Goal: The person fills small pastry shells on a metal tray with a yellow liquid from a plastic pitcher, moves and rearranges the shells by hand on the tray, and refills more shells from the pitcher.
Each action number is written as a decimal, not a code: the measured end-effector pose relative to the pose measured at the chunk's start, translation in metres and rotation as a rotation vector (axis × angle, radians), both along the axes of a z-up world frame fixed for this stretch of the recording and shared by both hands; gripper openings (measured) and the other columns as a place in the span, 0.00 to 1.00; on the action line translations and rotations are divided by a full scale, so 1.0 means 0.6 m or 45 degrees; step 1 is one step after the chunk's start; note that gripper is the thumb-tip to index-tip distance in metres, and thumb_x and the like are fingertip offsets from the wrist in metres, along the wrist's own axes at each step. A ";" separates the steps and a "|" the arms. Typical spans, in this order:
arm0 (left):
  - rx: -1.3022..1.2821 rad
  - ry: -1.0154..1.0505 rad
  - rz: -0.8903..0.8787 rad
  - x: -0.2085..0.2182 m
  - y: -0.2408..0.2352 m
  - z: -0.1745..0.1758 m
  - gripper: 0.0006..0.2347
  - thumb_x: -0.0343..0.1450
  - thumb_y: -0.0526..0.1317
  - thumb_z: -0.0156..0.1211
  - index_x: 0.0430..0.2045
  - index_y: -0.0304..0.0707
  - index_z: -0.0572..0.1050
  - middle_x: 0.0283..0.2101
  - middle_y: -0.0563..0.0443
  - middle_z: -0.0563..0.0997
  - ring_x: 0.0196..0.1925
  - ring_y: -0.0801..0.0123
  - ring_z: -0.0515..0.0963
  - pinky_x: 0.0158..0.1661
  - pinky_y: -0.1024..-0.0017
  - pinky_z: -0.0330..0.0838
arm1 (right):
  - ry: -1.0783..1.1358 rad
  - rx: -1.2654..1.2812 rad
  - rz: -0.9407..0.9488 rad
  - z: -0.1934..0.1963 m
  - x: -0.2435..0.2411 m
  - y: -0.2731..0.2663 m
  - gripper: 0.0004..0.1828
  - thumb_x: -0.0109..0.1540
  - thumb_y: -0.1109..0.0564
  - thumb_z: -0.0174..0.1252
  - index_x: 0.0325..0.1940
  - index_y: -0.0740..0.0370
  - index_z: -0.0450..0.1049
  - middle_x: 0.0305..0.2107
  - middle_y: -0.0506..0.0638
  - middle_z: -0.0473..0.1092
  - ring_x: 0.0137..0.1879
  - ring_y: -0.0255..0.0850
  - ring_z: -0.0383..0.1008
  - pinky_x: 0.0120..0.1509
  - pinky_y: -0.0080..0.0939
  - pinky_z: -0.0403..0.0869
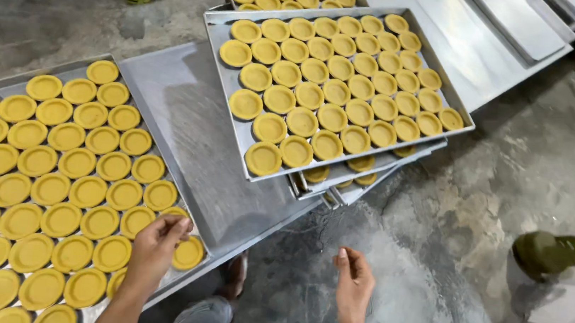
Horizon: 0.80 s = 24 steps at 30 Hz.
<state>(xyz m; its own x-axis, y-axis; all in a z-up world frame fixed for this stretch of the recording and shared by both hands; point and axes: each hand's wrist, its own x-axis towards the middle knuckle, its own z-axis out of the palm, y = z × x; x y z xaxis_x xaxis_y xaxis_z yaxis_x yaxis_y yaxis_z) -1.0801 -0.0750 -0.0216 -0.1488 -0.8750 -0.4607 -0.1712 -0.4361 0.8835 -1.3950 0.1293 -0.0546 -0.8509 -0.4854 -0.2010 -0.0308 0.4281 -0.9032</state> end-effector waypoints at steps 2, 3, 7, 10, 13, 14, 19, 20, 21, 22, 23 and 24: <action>-0.080 0.277 0.104 -0.061 -0.053 -0.082 0.07 0.76 0.39 0.61 0.41 0.34 0.80 0.35 0.49 0.83 0.35 0.73 0.78 0.32 0.76 0.65 | 0.072 -0.179 0.015 -0.017 -0.060 -0.018 0.14 0.69 0.53 0.58 0.48 0.66 0.81 0.30 0.50 0.75 0.39 0.37 0.74 0.47 0.42 0.75; -0.073 0.269 0.076 -0.097 -0.094 -0.052 0.07 0.76 0.39 0.61 0.41 0.34 0.80 0.35 0.49 0.83 0.35 0.73 0.78 0.32 0.76 0.65 | 0.066 -0.174 -0.014 0.002 -0.085 -0.044 0.14 0.69 0.53 0.58 0.48 0.66 0.81 0.30 0.50 0.75 0.39 0.37 0.74 0.47 0.42 0.75; -0.432 0.091 0.166 -0.225 -0.248 0.009 0.18 0.80 0.43 0.58 0.61 0.33 0.64 0.57 0.34 0.72 0.58 0.49 0.73 0.55 0.56 0.65 | 0.051 -0.201 0.054 0.069 -0.183 -0.128 0.12 0.70 0.55 0.57 0.50 0.68 0.79 0.27 0.55 0.75 0.33 0.41 0.75 0.40 0.42 0.77; -0.745 -0.045 0.256 -0.275 -0.396 -0.009 0.29 0.83 0.45 0.62 0.72 0.24 0.54 0.68 0.16 0.62 0.70 0.24 0.65 0.66 0.39 0.62 | -0.007 -0.313 0.053 0.085 -0.249 -0.193 0.12 0.69 0.60 0.60 0.50 0.75 0.77 0.24 0.59 0.74 0.27 0.42 0.74 0.33 0.40 0.77; -0.644 -0.182 0.280 -0.317 -0.485 -0.014 0.31 0.83 0.52 0.62 0.72 0.28 0.56 0.66 0.21 0.66 0.69 0.31 0.69 0.65 0.45 0.65 | -0.099 -0.244 0.085 0.121 -0.288 -0.222 0.14 0.69 0.60 0.61 0.51 0.77 0.76 0.24 0.62 0.75 0.26 0.43 0.74 0.31 0.40 0.77; -0.537 -0.190 0.282 -0.330 -0.510 -0.008 0.33 0.82 0.56 0.61 0.71 0.27 0.58 0.63 0.24 0.71 0.68 0.37 0.73 0.63 0.51 0.68 | -0.154 -0.199 0.103 0.140 -0.301 -0.238 0.14 0.70 0.59 0.60 0.51 0.78 0.76 0.23 0.65 0.76 0.25 0.44 0.75 0.30 0.40 0.77; -0.137 -0.412 0.202 -0.335 -0.546 -0.050 0.26 0.79 0.62 0.45 0.52 0.36 0.74 0.52 0.48 0.75 0.54 0.63 0.71 0.52 0.62 0.65 | -0.371 0.073 0.256 0.172 -0.372 -0.273 0.15 0.68 0.54 0.60 0.39 0.72 0.75 0.28 0.64 0.81 0.28 0.46 0.79 0.36 0.44 0.81; -0.246 -0.506 0.193 -0.328 -0.559 -0.072 0.26 0.80 0.62 0.47 0.38 0.35 0.79 0.39 0.52 0.75 0.45 0.69 0.68 0.46 0.63 0.63 | -0.425 0.217 0.258 0.187 -0.380 -0.286 0.15 0.68 0.53 0.61 0.40 0.71 0.75 0.33 0.63 0.83 0.30 0.48 0.82 0.39 0.48 0.83; -0.260 -0.502 0.228 -0.336 -0.534 -0.037 0.26 0.80 0.62 0.47 0.38 0.35 0.79 0.39 0.52 0.75 0.45 0.69 0.68 0.46 0.63 0.63 | -0.414 0.202 0.291 0.179 -0.390 -0.287 0.15 0.68 0.53 0.61 0.40 0.71 0.75 0.33 0.63 0.83 0.30 0.48 0.82 0.39 0.48 0.83; -0.164 -0.435 0.266 -0.344 -0.508 -0.004 0.23 0.81 0.61 0.46 0.36 0.38 0.74 0.32 0.53 0.67 0.35 0.69 0.64 0.39 0.64 0.58 | -0.496 0.121 0.241 0.169 -0.399 -0.289 0.13 0.68 0.54 0.61 0.42 0.68 0.70 0.32 0.63 0.79 0.28 0.49 0.78 0.36 0.48 0.78; -0.050 -0.374 0.289 -0.351 -0.474 0.020 0.22 0.82 0.60 0.45 0.34 0.40 0.69 0.26 0.55 0.58 0.26 0.70 0.60 0.32 0.65 0.52 | -0.589 0.060 0.178 0.157 -0.402 -0.281 0.13 0.69 0.55 0.62 0.44 0.66 0.65 0.32 0.63 0.76 0.26 0.50 0.75 0.33 0.48 0.73; -0.047 -0.377 0.309 -0.357 -0.456 0.006 0.22 0.82 0.60 0.45 0.34 0.40 0.69 0.26 0.55 0.58 0.26 0.70 0.60 0.32 0.65 0.52 | -0.591 0.065 0.198 0.161 -0.422 -0.286 0.13 0.69 0.55 0.62 0.44 0.66 0.65 0.32 0.63 0.76 0.26 0.50 0.75 0.33 0.48 0.73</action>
<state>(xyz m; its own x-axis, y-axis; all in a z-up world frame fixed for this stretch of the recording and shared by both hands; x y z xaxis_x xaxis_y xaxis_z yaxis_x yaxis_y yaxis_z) -1.2941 -0.3485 -0.0177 0.1995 -0.8851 -0.4205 -0.3167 -0.4644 0.8271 -1.6482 -0.0426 0.0422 -0.5842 -0.5789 -0.5688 0.3029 0.4947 -0.8146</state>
